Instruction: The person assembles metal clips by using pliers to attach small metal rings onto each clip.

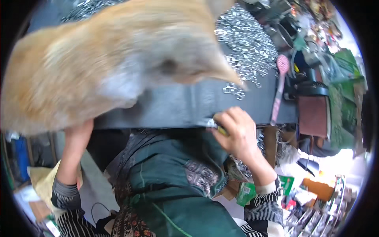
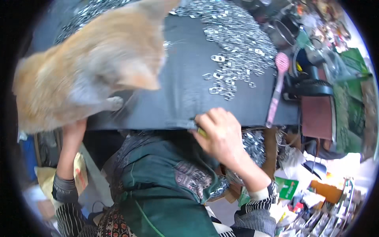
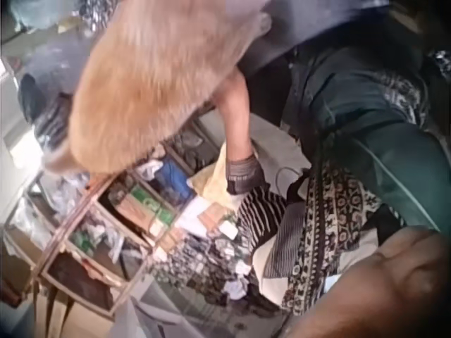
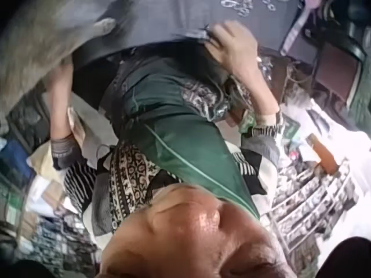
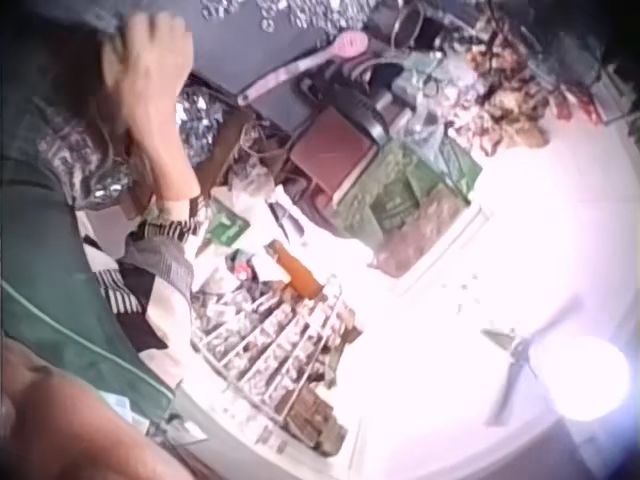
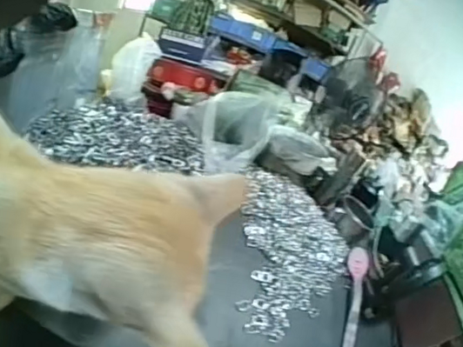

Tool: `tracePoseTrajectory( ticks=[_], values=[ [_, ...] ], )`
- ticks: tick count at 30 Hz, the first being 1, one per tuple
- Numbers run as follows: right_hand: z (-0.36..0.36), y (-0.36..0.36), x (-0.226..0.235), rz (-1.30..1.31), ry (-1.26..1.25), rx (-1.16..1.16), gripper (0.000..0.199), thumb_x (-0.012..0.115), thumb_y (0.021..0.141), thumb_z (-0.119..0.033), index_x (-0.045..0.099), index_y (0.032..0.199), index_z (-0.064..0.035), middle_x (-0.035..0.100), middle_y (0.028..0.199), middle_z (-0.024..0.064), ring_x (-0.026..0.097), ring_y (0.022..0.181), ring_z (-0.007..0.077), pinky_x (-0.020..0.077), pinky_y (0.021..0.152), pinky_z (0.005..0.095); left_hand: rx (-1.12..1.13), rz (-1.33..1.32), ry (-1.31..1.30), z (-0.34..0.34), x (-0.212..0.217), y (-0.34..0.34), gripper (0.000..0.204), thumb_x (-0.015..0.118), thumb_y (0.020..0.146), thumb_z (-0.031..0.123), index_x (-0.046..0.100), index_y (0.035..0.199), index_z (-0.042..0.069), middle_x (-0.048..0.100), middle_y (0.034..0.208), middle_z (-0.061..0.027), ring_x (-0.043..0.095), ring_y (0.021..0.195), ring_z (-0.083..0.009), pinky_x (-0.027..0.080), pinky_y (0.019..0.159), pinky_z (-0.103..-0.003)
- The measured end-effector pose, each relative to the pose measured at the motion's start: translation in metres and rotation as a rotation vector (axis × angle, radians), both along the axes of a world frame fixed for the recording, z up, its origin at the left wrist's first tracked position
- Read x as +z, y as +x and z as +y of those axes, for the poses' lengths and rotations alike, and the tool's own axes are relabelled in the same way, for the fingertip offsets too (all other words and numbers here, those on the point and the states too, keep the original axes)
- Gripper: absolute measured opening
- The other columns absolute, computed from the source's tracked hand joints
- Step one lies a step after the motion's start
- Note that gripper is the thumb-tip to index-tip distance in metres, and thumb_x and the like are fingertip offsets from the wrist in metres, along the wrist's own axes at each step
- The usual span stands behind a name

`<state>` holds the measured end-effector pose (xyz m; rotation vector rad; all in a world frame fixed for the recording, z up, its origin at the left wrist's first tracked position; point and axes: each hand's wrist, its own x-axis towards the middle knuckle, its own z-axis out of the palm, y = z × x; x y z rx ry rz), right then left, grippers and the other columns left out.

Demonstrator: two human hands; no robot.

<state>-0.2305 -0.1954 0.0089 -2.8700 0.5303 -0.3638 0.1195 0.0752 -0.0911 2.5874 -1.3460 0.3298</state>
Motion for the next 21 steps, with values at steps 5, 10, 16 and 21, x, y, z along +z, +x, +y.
tracePoseTrajectory(
  ticks=[5, 10, 16, 21],
  values=[
    [-0.069, 0.005, -0.002, -0.179, -0.132, -0.263, 0.018, 0.073, 0.074, -0.007, 0.065, 0.090, -0.0065, 0.064, 0.082, 0.0110, 0.065, 0.079, 0.0317, 0.0518, 0.068, 0.0423, -0.195, -0.496, 0.165, 0.021, -0.020, 0.003, 0.030, 0.064, 0.093, 0.018, 0.066, 0.119, 0.002, 0.065, 0.122, -0.0215, 0.058, 0.120, -0.0368, 0.041, 0.105, -0.049],
    [-0.124, 0.048, -0.018, -0.158, -0.272, -0.250, 0.013, 0.068, 0.078, -0.011, 0.062, 0.088, -0.0057, 0.063, 0.080, 0.0126, 0.065, 0.078, 0.0322, 0.0518, 0.066, 0.0441, -0.139, -0.588, 0.229, 0.002, 0.004, -0.030, 0.031, 0.062, 0.090, 0.019, 0.066, 0.119, 0.011, 0.066, 0.119, -0.0176, 0.065, 0.103, -0.0384, 0.051, 0.091, -0.052],
    [-0.141, 0.050, -0.027, -0.109, -0.308, -0.256, 0.014, 0.068, 0.078, -0.011, 0.059, 0.087, -0.0045, 0.063, 0.078, 0.0130, 0.065, 0.077, 0.0339, 0.0504, 0.067, 0.0451, -0.109, 0.049, -0.041, -0.019, 0.039, -0.052, 0.024, 0.065, 0.089, 0.013, 0.069, 0.108, 0.000, 0.066, 0.111, -0.0256, 0.059, 0.105, -0.0470, 0.044, 0.096, -0.053],
    [-0.138, 0.053, -0.004, 0.077, -0.004, -0.398, 0.023, 0.071, 0.085, -0.019, 0.063, 0.095, -0.0006, 0.069, 0.087, 0.0165, 0.066, 0.081, 0.0364, 0.0514, 0.074, 0.0437, -0.072, 0.019, -0.186, -0.011, 0.034, -0.055, 0.020, 0.064, 0.091, 0.008, 0.067, 0.107, -0.003, 0.068, 0.108, -0.0213, 0.065, 0.094, -0.0396, 0.049, 0.089, -0.046]
  ],
)
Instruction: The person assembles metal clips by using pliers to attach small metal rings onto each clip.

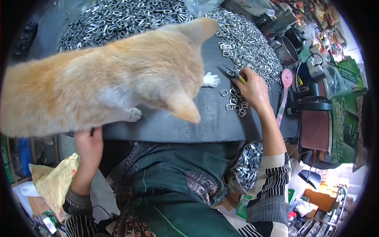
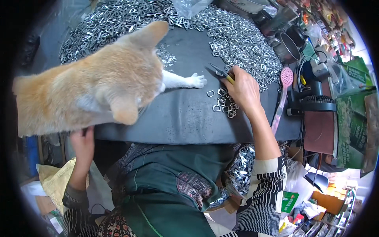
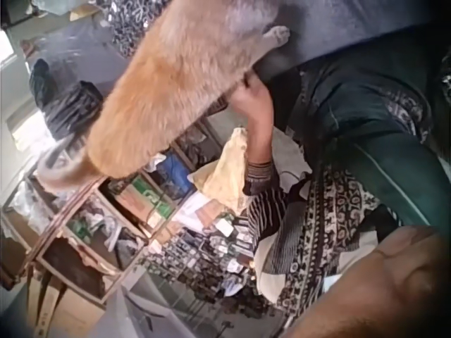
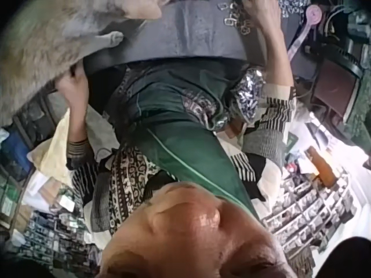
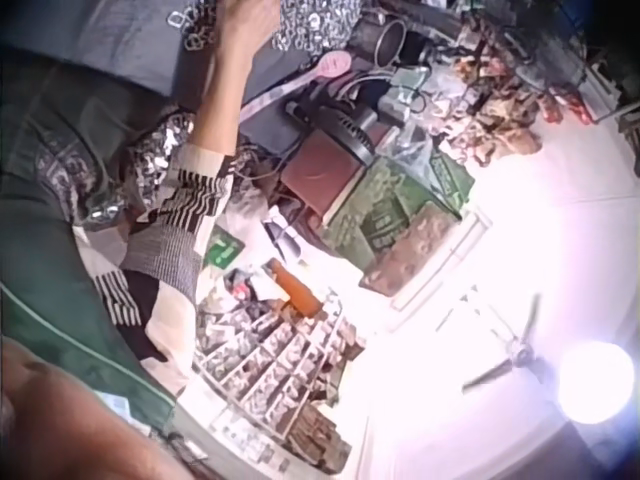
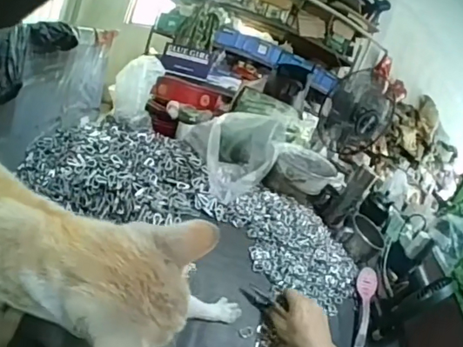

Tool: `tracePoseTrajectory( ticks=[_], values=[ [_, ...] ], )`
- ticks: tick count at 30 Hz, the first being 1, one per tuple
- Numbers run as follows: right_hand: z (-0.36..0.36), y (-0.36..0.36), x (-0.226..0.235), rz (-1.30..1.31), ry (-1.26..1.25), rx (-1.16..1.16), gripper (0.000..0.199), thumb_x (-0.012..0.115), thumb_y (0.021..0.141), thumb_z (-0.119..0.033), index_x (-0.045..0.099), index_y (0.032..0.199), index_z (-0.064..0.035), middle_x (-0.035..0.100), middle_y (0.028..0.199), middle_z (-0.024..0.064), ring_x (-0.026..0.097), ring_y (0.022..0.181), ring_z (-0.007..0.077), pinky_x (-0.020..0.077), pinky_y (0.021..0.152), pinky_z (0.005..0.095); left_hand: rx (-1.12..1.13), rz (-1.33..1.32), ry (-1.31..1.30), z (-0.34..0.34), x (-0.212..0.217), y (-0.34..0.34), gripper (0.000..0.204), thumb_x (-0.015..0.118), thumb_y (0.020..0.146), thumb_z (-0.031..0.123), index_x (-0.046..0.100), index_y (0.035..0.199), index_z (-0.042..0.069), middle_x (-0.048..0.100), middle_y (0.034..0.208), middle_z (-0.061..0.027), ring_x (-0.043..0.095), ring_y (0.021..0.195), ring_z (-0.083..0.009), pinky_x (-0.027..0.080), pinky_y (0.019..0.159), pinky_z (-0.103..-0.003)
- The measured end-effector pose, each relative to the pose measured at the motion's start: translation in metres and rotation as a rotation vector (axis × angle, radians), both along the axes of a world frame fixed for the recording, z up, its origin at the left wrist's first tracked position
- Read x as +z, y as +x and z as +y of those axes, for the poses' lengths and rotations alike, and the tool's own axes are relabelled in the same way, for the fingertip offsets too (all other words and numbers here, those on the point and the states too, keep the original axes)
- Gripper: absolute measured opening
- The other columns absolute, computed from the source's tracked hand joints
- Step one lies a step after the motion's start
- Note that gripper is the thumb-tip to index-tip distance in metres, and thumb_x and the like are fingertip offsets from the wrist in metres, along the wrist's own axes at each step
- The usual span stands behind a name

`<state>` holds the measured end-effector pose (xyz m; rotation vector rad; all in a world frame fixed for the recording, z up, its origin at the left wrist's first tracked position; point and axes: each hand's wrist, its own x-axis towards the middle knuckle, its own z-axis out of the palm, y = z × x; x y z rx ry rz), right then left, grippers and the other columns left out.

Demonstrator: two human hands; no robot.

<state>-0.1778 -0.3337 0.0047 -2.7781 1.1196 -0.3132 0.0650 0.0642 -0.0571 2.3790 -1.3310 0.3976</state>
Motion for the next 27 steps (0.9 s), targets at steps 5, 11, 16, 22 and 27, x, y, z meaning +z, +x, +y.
tracePoseTrajectory(
  ticks=[5, 11, 16, 22, 27],
  values=[
    [0.009, -0.006, 0.031, -0.638, 0.495, -0.109, 0.033, 0.065, 0.096, -0.031, 0.065, 0.087, 0.0005, 0.057, 0.060, 0.0092, 0.051, 0.055, 0.0135, 0.0420, 0.052, 0.0349, 0.101, 1.753, -0.663, -0.007, 0.054, -0.044, 0.021, 0.059, 0.098, 0.011, 0.062, 0.115, -0.001, 0.062, 0.086, -0.0035, 0.059, 0.070, -0.0088, 0.044, 0.054, -0.020],
    [0.061, 0.006, 0.013, 0.078, -0.143, 0.079, 0.035, 0.064, 0.094, -0.032, 0.059, 0.074, -0.0024, 0.066, 0.069, 0.0185, 0.064, 0.058, 0.0394, 0.0509, 0.052, 0.0469, 0.203, 2.158, -0.407, 0.002, 0.060, -0.085, 0.019, 0.058, 0.098, 0.011, 0.060, 0.114, 0.001, 0.062, 0.085, -0.0053, 0.059, 0.062, -0.0103, 0.040, 0.045, -0.021],
    [0.066, 0.006, -0.001, 0.043, -0.244, 0.060, 0.033, 0.064, 0.094, -0.032, 0.058, 0.075, -0.0047, 0.064, 0.065, 0.0153, 0.065, 0.055, 0.0349, 0.0506, 0.050, 0.0451, 0.140, 2.238, -0.339, -0.003, 0.056, -0.093, 0.014, 0.058, 0.099, 0.014, 0.054, 0.109, 0.004, 0.063, 0.084, -0.0069, 0.060, 0.060, -0.0112, 0.041, 0.045, -0.021],
    [0.071, 0.006, 0.004, -0.163, -0.362, 0.101, 0.030, 0.068, 0.091, -0.029, 0.058, 0.075, -0.0061, 0.062, 0.066, 0.0140, 0.064, 0.055, 0.0343, 0.0492, 0.048, 0.0447, 0.093, 2.302, -0.221, 0.001, 0.057, -0.093, 0.015, 0.057, 0.101, 0.016, 0.049, 0.111, 0.007, 0.066, 0.086, -0.0093, 0.059, 0.059, -0.0111, 0.043, 0.047, -0.021],
    [0.070, -0.041, 0.022, 0.025, -0.266, -0.015, 0.020, 0.072, 0.085, -0.022, 0.061, 0.081, -0.0063, 0.063, 0.072, 0.0132, 0.065, 0.066, 0.0326, 0.0503, 0.058, 0.0443, 0.037, 2.245, 0.047, -0.005, 0.064, -0.095, 0.027, 0.054, 0.099, 0.007, 0.052, 0.126, 0.005, 0.068, 0.095, -0.0094, 0.058, 0.070, -0.0075, 0.044, 0.059, -0.018]
  ],
)
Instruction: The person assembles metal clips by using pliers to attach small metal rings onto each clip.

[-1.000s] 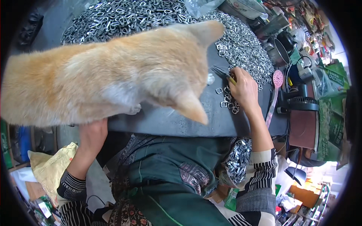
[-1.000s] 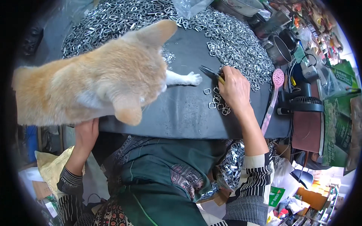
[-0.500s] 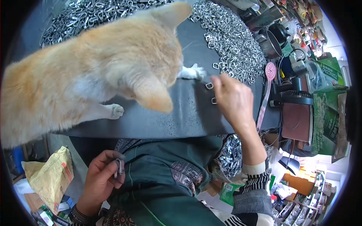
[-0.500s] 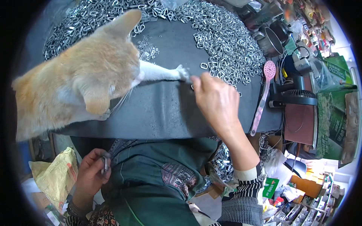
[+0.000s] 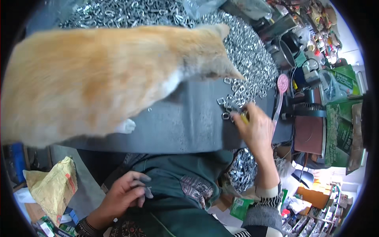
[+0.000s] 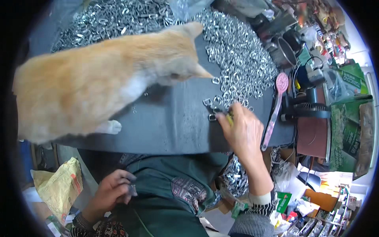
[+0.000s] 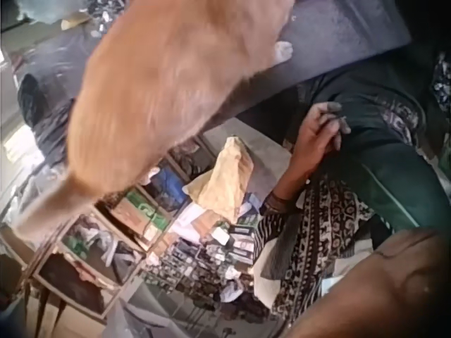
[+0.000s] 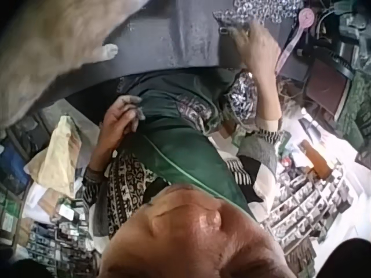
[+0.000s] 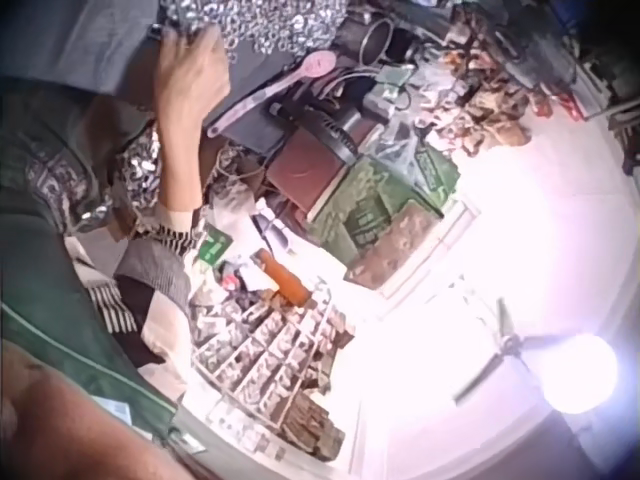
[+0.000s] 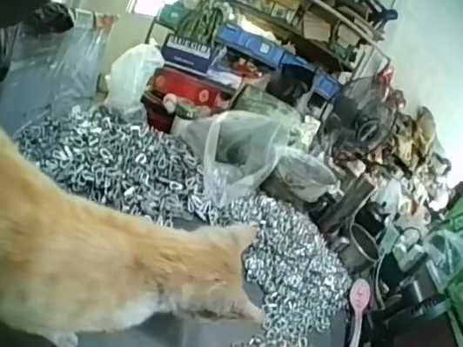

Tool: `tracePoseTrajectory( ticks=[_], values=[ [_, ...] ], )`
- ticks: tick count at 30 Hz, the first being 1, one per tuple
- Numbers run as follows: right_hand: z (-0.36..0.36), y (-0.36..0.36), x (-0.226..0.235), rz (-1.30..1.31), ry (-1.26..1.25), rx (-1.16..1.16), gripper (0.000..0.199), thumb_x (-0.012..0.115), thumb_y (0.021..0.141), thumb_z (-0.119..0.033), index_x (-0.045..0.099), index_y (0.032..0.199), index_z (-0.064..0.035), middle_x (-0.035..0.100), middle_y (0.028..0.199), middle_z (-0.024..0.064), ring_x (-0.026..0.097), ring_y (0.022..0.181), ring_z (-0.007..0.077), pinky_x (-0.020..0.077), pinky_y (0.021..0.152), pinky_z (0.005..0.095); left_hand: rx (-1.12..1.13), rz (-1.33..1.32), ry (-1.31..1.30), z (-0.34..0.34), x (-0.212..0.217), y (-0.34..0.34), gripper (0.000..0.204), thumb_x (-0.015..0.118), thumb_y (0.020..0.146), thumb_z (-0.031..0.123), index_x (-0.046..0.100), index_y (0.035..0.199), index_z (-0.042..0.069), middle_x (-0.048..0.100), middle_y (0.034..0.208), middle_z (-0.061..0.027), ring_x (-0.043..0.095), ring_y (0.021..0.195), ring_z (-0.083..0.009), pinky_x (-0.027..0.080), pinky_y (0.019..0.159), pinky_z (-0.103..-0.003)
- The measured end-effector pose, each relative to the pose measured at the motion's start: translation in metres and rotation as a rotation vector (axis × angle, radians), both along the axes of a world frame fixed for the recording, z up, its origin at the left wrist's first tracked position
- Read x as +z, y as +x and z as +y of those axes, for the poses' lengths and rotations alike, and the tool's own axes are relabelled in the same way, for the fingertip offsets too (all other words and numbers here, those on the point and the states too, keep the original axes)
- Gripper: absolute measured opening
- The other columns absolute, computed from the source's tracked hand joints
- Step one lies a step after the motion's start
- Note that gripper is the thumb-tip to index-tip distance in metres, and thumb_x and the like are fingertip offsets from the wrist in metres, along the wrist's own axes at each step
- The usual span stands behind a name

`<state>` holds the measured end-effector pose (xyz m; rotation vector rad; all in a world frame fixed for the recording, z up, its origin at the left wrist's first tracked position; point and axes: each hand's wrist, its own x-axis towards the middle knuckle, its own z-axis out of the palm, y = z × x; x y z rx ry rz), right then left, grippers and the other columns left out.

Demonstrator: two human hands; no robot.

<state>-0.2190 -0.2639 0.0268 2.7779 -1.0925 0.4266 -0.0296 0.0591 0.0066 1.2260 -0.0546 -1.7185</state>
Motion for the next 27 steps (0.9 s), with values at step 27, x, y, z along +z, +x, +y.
tracePoseTrajectory(
  ticks=[27],
  values=[
    [0.002, 0.042, -0.039, -0.067, 0.060, 0.241, 0.018, 0.071, 0.074, -0.007, 0.063, 0.090, -0.0052, 0.062, 0.081, 0.0101, 0.064, 0.076, 0.0295, 0.0510, 0.067, 0.0397, 0.118, -0.385, -0.311, -0.032, -0.019, -0.014, 0.024, 0.062, 0.097, 0.010, 0.068, 0.120, 0.004, 0.069, 0.083, -0.0012, 0.047, 0.057, -0.0007, 0.039, 0.053, -0.018]
  ],
)
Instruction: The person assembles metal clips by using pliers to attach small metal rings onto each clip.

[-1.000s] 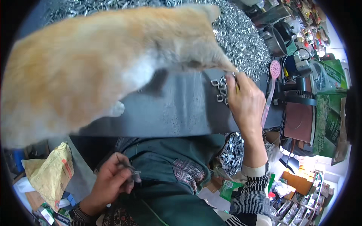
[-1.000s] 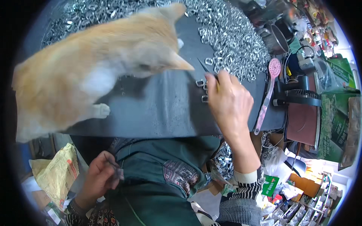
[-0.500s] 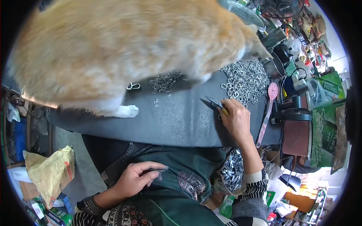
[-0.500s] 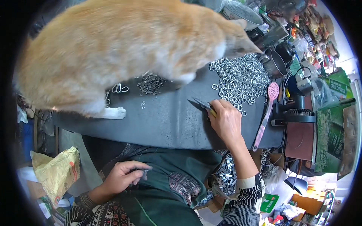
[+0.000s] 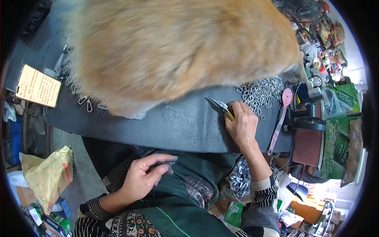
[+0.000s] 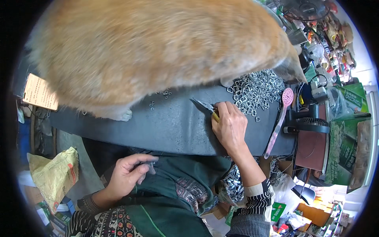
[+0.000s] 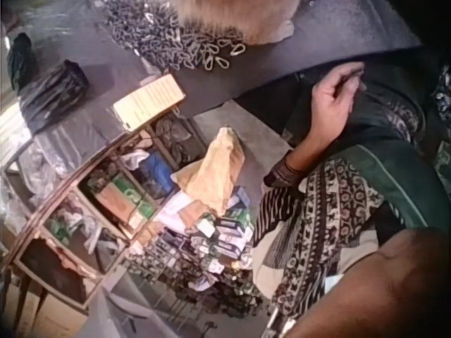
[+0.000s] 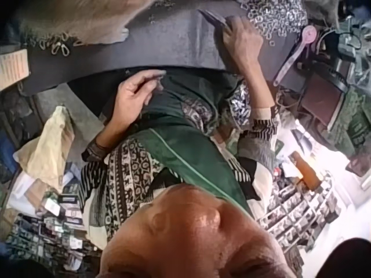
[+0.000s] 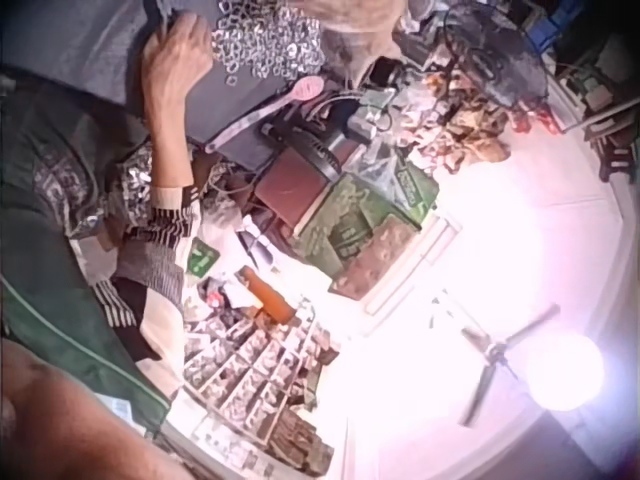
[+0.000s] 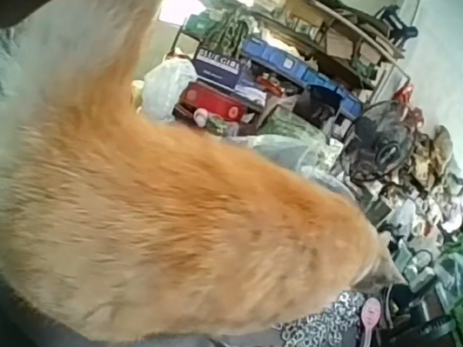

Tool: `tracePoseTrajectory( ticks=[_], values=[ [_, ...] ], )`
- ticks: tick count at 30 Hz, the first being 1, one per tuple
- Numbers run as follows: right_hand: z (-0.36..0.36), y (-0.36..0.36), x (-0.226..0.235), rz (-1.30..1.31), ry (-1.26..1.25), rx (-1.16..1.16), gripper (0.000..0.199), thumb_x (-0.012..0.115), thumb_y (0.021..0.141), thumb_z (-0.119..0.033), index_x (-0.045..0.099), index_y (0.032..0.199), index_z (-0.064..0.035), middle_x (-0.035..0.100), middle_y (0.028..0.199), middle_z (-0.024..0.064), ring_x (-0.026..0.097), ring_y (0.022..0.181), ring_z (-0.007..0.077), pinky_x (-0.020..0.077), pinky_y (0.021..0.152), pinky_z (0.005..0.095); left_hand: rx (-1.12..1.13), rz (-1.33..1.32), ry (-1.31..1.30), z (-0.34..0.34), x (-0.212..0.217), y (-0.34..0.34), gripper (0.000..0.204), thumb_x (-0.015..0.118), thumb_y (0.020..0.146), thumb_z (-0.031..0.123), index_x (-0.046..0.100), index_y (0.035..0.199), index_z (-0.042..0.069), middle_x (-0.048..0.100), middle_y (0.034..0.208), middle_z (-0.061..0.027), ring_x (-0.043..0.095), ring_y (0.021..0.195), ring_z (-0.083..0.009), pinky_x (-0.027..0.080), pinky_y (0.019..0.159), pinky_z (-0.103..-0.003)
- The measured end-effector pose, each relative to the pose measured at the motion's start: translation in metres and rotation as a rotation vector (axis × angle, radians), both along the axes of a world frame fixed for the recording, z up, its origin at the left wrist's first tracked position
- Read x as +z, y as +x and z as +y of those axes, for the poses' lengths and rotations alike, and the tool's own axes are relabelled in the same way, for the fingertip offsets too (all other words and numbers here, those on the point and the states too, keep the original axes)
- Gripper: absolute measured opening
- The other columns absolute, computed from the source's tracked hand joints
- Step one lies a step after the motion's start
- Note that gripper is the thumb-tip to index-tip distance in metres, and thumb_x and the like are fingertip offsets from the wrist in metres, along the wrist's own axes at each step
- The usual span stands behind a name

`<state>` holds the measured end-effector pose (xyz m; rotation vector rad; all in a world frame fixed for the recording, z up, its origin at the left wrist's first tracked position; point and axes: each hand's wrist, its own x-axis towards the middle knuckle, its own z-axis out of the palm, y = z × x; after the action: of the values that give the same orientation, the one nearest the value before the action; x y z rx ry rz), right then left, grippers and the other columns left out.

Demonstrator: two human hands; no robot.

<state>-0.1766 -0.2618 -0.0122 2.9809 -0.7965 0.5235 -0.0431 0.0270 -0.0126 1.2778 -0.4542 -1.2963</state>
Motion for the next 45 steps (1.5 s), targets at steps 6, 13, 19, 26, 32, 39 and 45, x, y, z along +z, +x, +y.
tracePoseTrajectory(
  ticks=[6, 13, 19, 26, 32, 39, 45],
  values=[
    [0.034, -0.001, 0.017, -0.069, 0.324, -0.004, 0.018, 0.072, 0.077, -0.006, 0.064, 0.093, -0.0009, 0.064, 0.078, 0.0137, 0.065, 0.070, 0.0307, 0.0520, 0.064, 0.0383, 0.115, -0.070, -0.116, -0.028, -0.005, 0.002, 0.025, 0.061, 0.098, 0.008, 0.069, 0.121, 0.005, 0.072, 0.088, -0.0024, 0.046, 0.058, -0.0001, 0.040, 0.054, -0.017],
    [0.096, 0.016, 0.025, -0.354, 0.915, 0.069, 0.016, 0.070, 0.082, -0.001, 0.060, 0.096, -0.0001, 0.070, 0.083, 0.0117, 0.069, 0.071, 0.0177, 0.0523, 0.065, 0.0286, 0.186, 0.069, -0.132, -0.044, -0.001, -0.002, 0.027, 0.062, 0.098, 0.009, 0.068, 0.123, 0.004, 0.070, 0.084, 0.0003, 0.045, 0.058, 0.0008, 0.039, 0.053, -0.017],
    [0.104, 0.026, 0.031, -0.397, 0.798, 0.209, 0.019, 0.063, 0.084, 0.013, 0.056, 0.097, 0.0013, 0.066, 0.089, 0.0126, 0.063, 0.078, 0.0152, 0.0501, 0.071, 0.0259, 0.222, 0.176, -0.152, -0.045, -0.003, -0.001, 0.028, 0.062, 0.099, 0.011, 0.066, 0.126, 0.004, 0.069, 0.084, 0.0006, 0.047, 0.059, -0.0005, 0.040, 0.052, -0.017],
    [0.099, 0.028, 0.029, -0.322, 0.837, 0.386, 0.029, 0.070, 0.074, 0.010, 0.062, 0.100, 0.0001, 0.067, 0.090, 0.0148, 0.069, 0.080, 0.0283, 0.0539, 0.070, 0.0331, 0.167, 0.394, -0.140, -0.037, -0.006, 0.007, 0.027, 0.058, 0.100, 0.009, 0.065, 0.126, 0.002, 0.069, 0.088, -0.0021, 0.049, 0.058, -0.0020, 0.040, 0.051, -0.018],
    [0.043, 0.057, 0.059, 0.142, 0.065, 0.166, 0.030, 0.080, 0.076, -0.025, 0.064, 0.092, -0.0051, 0.056, 0.082, 0.0091, 0.055, 0.079, 0.0286, 0.0439, 0.069, 0.0412, 0.025, 0.388, -0.079, -0.023, -0.002, 0.022, 0.022, 0.059, 0.100, 0.010, 0.064, 0.119, 0.000, 0.068, 0.088, -0.0034, 0.049, 0.059, -0.0010, 0.041, 0.052, -0.018],
    [0.041, 0.069, 0.047, 0.261, -0.176, 0.115, 0.022, 0.075, 0.081, -0.026, 0.062, 0.083, -0.0074, 0.051, 0.082, 0.0089, 0.053, 0.082, 0.0260, 0.0390, 0.068, 0.0398, -0.138, 0.273, -0.061, -0.019, 0.007, 0.025, 0.021, 0.062, 0.097, 0.007, 0.065, 0.116, -0.002, 0.069, 0.097, -0.0034, 0.059, 0.078, -0.0057, 0.048, 0.071, -0.021],
    [0.047, 0.078, 0.050, 0.327, -0.168, 0.097, 0.020, 0.074, 0.082, -0.024, 0.065, 0.090, -0.0079, 0.054, 0.081, 0.0078, 0.057, 0.081, 0.0265, 0.0424, 0.070, 0.0400, -0.146, 0.054, -0.168, -0.017, 0.001, 0.030, 0.017, 0.066, 0.092, 0.001, 0.069, 0.107, -0.003, 0.067, 0.107, -0.0105, 0.061, 0.096, -0.0137, 0.047, 0.088, -0.028]
  ],
)
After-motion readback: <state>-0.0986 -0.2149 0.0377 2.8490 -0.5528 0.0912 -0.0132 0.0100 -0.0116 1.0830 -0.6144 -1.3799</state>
